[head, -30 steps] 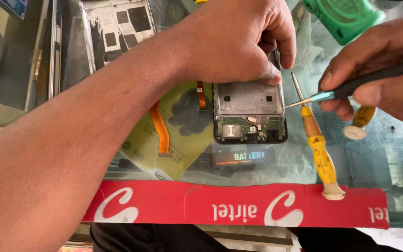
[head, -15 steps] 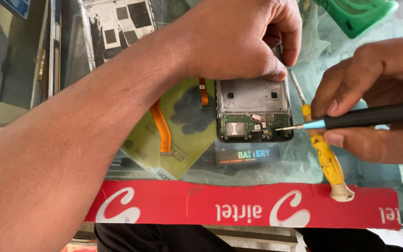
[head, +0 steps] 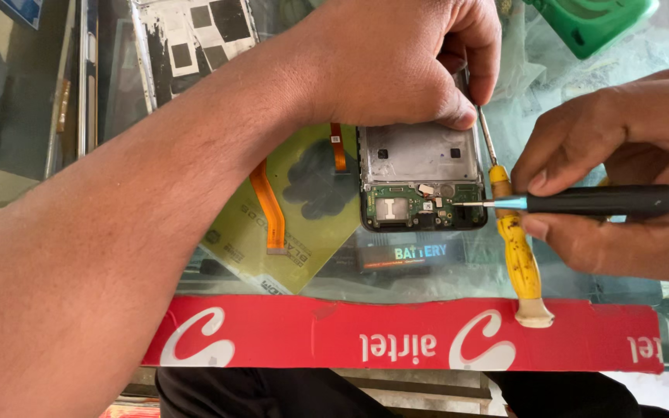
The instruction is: The person uses a yellow screwdriver to remove screws from a disassembled mobile phone on a glass table, then switches to a black screwdriver to continue removing screws from the motherboard area. The person handles the phone and tools directly with their hands.
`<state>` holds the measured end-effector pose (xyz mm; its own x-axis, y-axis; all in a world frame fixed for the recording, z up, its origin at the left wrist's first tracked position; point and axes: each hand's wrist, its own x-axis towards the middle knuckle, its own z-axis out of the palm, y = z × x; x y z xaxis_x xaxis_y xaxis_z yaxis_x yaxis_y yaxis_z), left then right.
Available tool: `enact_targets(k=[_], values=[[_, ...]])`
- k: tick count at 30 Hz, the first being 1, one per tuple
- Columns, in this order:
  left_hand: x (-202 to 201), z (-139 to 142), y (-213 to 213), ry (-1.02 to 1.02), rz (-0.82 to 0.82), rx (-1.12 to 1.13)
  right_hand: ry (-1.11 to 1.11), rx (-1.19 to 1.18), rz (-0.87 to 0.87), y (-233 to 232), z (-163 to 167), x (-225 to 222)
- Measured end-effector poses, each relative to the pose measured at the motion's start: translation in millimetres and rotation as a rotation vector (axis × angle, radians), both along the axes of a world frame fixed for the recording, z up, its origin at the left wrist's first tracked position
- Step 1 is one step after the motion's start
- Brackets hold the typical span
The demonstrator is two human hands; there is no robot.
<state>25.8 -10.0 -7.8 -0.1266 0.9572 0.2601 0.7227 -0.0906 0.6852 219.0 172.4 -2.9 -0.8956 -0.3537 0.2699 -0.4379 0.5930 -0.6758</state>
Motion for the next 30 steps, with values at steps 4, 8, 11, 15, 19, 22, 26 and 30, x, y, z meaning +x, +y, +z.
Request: enact_targets(k=[4, 8, 11, 15, 19, 22, 26, 30], values=[[-0.5, 0.4, 1.2, -0.014, -0.001, 0.007, 0.046, 0.034, 0.007, 2.6, -2.3, -0.4], [-1.0, 0.1, 1.8, -0.02, -0.007, 0.006, 0.038, 0.048, -0.022, 0.2, 1.4, 2.1], [-2.2, 0.0, 1.6, -0.015, -0.026, 0.011, -0.029, -0.023, -0.052, -4.0, 4.2, 3.6], [-2.5, 0.0, 1.4, -0.006, -0.034, 0.03, 0.081, -0.012, 0.045, -6.7, -0.3, -3.7], [-2.4, 0.4, 1.5, -0.039, -0.018, -0.002, 0.084, 0.007, 0.081, -2.8, 0.7, -3.7], [-2.2, 0.3, 0.7, -0.041, -0.013, -0.01, 0.059, 0.005, 0.08, -1.4, 1.4, -2.3], [-2.3, 0.0, 0.3, -0.012, -0.029, 0.015, 0.053, 0.022, 0.084, -1.9, 1.9, -3.7], [-2.1, -0.1, 0.7, -0.011, -0.03, 0.023, 0.045, 0.033, 0.084, -3.9, 3.5, -3.7]])
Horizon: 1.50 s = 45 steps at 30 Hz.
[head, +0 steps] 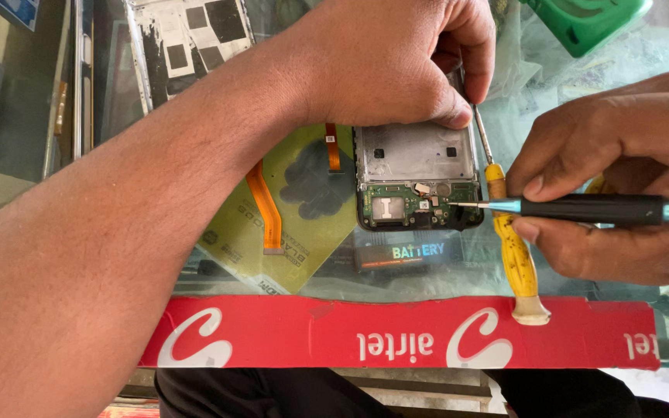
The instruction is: The person uses a yellow screwdriver to remove screws from a disassembled mobile phone on a glass table, then switches to a black screwdriver to continue removing screws from the motherboard area. The person handles the phone and tools directly with their hands.
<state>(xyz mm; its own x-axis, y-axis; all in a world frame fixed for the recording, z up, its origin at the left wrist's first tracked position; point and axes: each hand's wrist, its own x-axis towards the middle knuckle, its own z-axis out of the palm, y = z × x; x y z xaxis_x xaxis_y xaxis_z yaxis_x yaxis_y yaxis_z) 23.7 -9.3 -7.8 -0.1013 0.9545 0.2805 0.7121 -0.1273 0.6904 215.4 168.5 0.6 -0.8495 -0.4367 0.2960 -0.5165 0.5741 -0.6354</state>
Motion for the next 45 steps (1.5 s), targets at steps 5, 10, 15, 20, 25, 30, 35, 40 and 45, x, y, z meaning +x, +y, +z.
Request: enact_targets(k=[5, 10, 15, 20, 25, 30, 35, 40, 45], values=[[1, 1, 0, -0.01, 0.016, -0.02, 0.025, 0.024, -0.012, -2, 1, 1], [2, 1, -1, 0.0, 0.019, -0.008, 0.057, 0.035, -0.029, -2, 2, 2], [1, 2, -1, -0.01, 0.014, -0.031, 0.067, 0.028, -0.003, -1, 1, -1], [1, 3, 0, -0.019, 0.022, -0.02, 0.1, 0.06, 0.013, 0, 3, -2], [0, 2, 0, -0.015, 0.019, -0.018, 0.067, 0.059, 0.01, 0, 4, -1], [-3, 3, -2, 0.1, 0.012, -0.044, -0.041, -0.015, -0.08, -1, 1, 8], [-5, 13, -7, 0.039, -0.038, -0.214, -0.108, -0.114, -0.151, 0, -9, 14], [-7, 22, -12, 0.156, -0.117, -0.288, -0.069, -0.124, -0.117, 2, -15, 13], [-3, 22, -13, 0.273, -0.091, -0.302, -0.076, -0.131, -0.138, -1, -14, 13]])
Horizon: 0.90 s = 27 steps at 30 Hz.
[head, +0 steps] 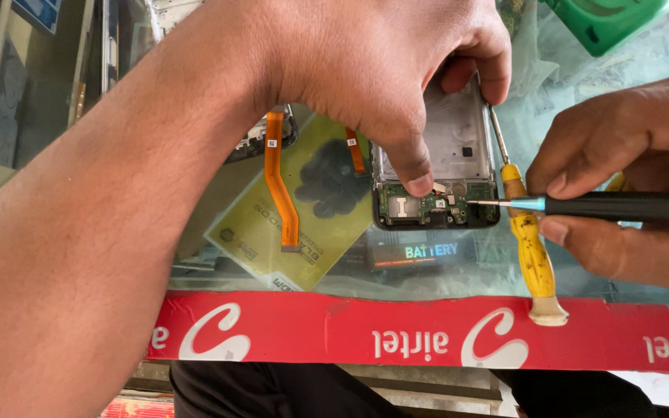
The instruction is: The person uses a yellow screwdriver to remove screws from a disassembled mobile phone on a glass table, then switches to a black screwdriver to continue removing screws from the motherboard area. The person handles the phone and tools directly with their hands.
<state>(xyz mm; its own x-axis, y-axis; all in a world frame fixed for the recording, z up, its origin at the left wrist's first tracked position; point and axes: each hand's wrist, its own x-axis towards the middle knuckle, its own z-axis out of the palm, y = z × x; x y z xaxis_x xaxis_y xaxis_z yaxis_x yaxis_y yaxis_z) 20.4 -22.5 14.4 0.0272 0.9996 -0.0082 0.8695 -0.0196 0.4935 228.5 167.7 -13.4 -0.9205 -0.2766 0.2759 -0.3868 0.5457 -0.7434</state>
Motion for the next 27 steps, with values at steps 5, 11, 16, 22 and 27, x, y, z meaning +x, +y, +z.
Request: enact_targets(k=[5, 11, 16, 22, 27], values=[[2.5, 4.1, -1.9, 0.04, -0.04, 0.038, 0.006, 0.0, 0.018, -2.7, 4.1, -2.2], [7.7, 8.2, -2.7, 0.078, 0.006, -0.022, -0.012, 0.006, 0.045, -4.3, 8.5, -4.1], [8.4, 7.6, -3.4, 0.057, 0.006, -0.002, -0.02, 0.009, 0.045, -4.4, 8.6, -3.7], [4.6, 8.6, -4.2, 0.073, -0.007, 0.004, -0.033, 0.013, 0.023, -2.9, 9.1, -2.9], [4.2, 8.2, -3.5, 0.103, -0.063, 0.041, -0.051, -0.01, 0.012, -4.0, 9.4, -1.8]])
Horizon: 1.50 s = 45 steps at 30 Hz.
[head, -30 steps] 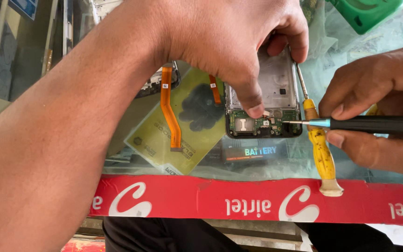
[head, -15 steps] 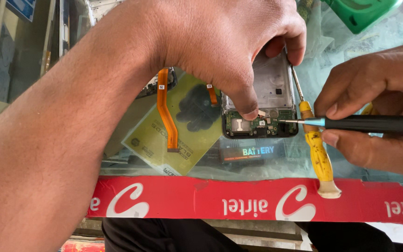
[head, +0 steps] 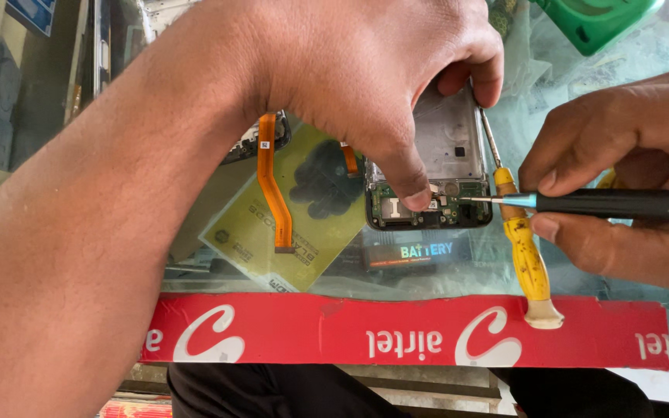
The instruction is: The person uses a yellow screwdriver to remove screws from a disassembled mobile phone on a glass table, then switches to a black screwdriver to continue removing screws from the motherboard area. The person handles the phone and tools directly with their hands.
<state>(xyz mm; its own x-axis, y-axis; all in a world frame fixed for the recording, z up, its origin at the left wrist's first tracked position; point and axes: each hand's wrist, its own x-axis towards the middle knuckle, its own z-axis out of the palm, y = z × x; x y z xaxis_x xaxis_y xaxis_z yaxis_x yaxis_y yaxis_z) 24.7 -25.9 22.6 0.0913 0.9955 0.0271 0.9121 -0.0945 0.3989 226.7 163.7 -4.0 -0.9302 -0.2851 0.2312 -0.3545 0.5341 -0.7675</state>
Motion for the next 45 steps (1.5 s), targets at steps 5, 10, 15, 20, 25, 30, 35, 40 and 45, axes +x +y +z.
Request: enact_targets(k=[5, 10, 15, 20, 25, 30, 35, 40, 45], values=[[4, -3, 1, -0.033, 0.047, 0.001, 0.021, -0.016, 0.024, -2, -1, 0], [7, -1, 1, -0.047, 0.096, -0.052, 0.019, 0.005, 0.031, -3, 0, -2], [9, 1, 1, -0.045, 0.12, -0.063, 0.134, 0.129, 0.067, 0, -2, -7], [10, 2, 0, -0.063, 0.143, -0.093, 0.183, 0.176, 0.103, 3, -4, -10], [11, 4, 0, -0.075, 0.159, -0.109, 0.166, 0.209, 0.085, 7, -3, -9], [13, 4, 0, -0.054, 0.169, -0.11, 0.116, 0.274, 0.032, 9, -2, -7], [12, 5, 0, -0.043, 0.161, -0.096, 0.082, 0.223, 0.011, 8, 0, -6], [11, 4, 0, -0.033, 0.152, -0.074, 0.067, 0.118, 0.001, 7, 1, -4], [11, 3, 1, -0.047, 0.158, -0.091, 0.132, 0.186, 0.013, 7, -6, -5]])
